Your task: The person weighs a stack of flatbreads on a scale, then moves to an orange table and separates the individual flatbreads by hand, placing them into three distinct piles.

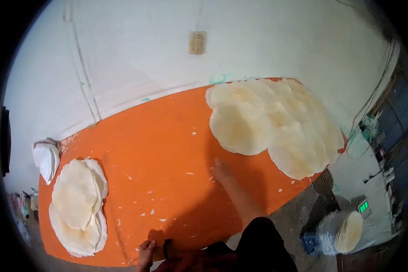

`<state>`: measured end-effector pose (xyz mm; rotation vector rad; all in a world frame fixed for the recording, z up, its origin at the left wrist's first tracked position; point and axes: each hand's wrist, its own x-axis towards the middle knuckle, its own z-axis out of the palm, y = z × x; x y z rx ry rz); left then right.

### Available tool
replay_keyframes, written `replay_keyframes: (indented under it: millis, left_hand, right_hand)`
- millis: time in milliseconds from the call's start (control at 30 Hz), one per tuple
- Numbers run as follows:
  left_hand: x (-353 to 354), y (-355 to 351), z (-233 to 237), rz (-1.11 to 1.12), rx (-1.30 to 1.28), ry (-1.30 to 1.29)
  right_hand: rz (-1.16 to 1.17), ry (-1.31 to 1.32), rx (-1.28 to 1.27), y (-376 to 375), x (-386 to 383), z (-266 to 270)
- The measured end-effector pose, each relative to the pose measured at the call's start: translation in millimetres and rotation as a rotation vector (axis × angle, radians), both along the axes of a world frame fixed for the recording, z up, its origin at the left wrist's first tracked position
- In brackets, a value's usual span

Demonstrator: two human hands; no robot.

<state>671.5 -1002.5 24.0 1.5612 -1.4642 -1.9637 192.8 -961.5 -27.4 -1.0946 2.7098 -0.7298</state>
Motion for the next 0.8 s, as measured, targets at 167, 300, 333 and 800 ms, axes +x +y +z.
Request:
replay_keyframes:
  millis: [167,300,333,800]
  left_hand:
    - [-39.5,16.2,-21.7,-0.190,-0.649,-0.240]
    - [-42.5,17.6,-41.5,-0.078,-0.736,-0.322]
    - [-42.9,17.8,-40.8,-0.073,-0.726,-0.360]
    - [-55.6,10.7,-36.0,-0.187,-0.576,-0.390]
  right_hand:
    - [-0.150,0.244,0.063,58.0,-75.0,45.0]
    - [-0.234,0.297,0.193,58.3,-97.6,41.3]
    - [-0.189,0.378,0.228,56.0,-104.9,33.0]
    - [0.145,0.412,0.245,5.9,-81.2,58.7]
